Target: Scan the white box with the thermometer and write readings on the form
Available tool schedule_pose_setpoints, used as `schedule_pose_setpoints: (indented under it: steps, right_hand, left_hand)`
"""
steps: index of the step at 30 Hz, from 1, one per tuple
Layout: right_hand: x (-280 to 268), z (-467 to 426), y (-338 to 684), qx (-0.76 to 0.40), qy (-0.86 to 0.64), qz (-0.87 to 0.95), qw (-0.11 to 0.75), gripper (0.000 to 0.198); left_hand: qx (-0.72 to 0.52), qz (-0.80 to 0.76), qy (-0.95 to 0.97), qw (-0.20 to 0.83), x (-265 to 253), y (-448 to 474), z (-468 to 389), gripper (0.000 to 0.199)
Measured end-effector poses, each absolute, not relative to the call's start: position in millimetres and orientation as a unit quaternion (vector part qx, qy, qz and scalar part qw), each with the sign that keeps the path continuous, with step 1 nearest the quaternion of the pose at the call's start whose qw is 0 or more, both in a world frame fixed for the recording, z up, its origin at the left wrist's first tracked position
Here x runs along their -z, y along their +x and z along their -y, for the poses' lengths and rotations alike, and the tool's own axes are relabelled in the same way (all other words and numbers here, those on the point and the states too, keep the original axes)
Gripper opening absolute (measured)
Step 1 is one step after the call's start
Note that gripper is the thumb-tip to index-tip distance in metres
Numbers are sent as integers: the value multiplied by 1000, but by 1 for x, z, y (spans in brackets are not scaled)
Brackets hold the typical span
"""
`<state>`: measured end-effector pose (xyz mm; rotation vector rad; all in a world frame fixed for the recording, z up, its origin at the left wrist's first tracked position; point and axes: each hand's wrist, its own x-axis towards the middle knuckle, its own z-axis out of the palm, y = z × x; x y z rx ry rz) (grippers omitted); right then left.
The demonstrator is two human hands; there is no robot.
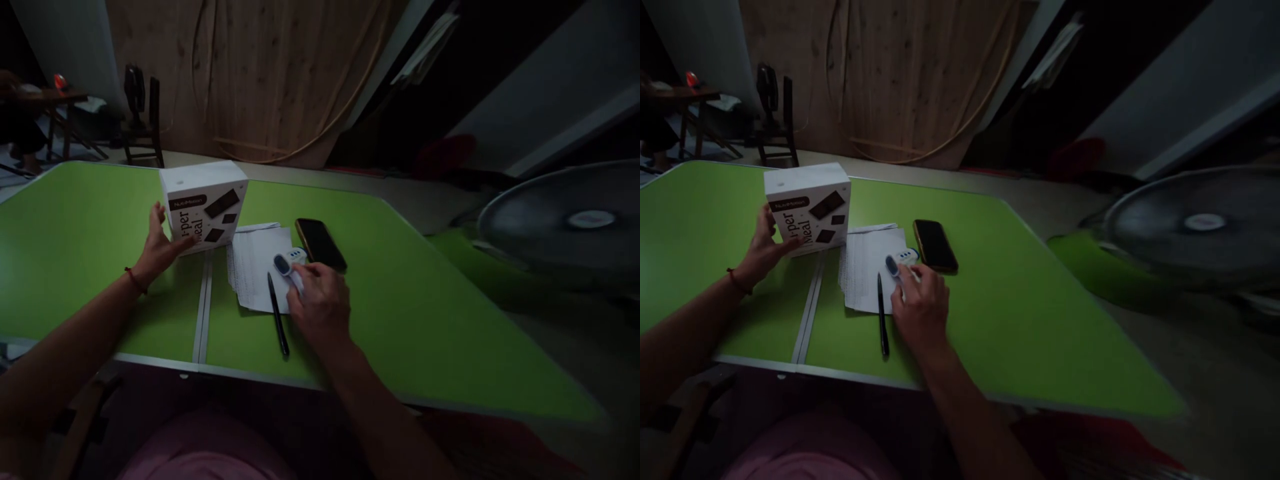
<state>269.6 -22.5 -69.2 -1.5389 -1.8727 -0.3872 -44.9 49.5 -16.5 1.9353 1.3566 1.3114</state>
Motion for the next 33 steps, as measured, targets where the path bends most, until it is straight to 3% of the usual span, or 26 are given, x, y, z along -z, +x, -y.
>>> schedule_pose_setpoints:
  steps: [2,5,11,16,19,23,25,30,33]
  right_hand:
    - [71,19,276,135,-658,685,283,40]
    - [78,14,284,101,-701,672,216,42]
    - [77,9,285,95,-707,664,224,45]
    - [56,6,280,-31,-757,638,139,50]
    - [46,7,281,-105,-763,597,224,52]
    - [30,27,282,-154,-691,503,495,66]
    - [17,43,274,-228,-621,482,575,59]
    - [-16,72,228,-522,-438,425,596,43]
    - [-20,71,201,-562,-399,378,618,41]
  left_hand:
    - [-479,-480,672,297,21,-46,-58,81]
    - [-501,-499,635,310,20,-45,-61,69]
    - [-514,-469,628,348,2,-37,-38,62]
    - [-446,-416,643,464,0,-18,-17,66]
    - [-402,-415,642,503,5,-10,-10,72]
    - [-378,-395,646,533,11,-7,-9,74]
    - [-373,-386,655,533,13,-7,-9,73]
    - [-384,-377,670,511,16,-9,-10,62]
    - [-384,-384,678,496,15,-8,-10,62]
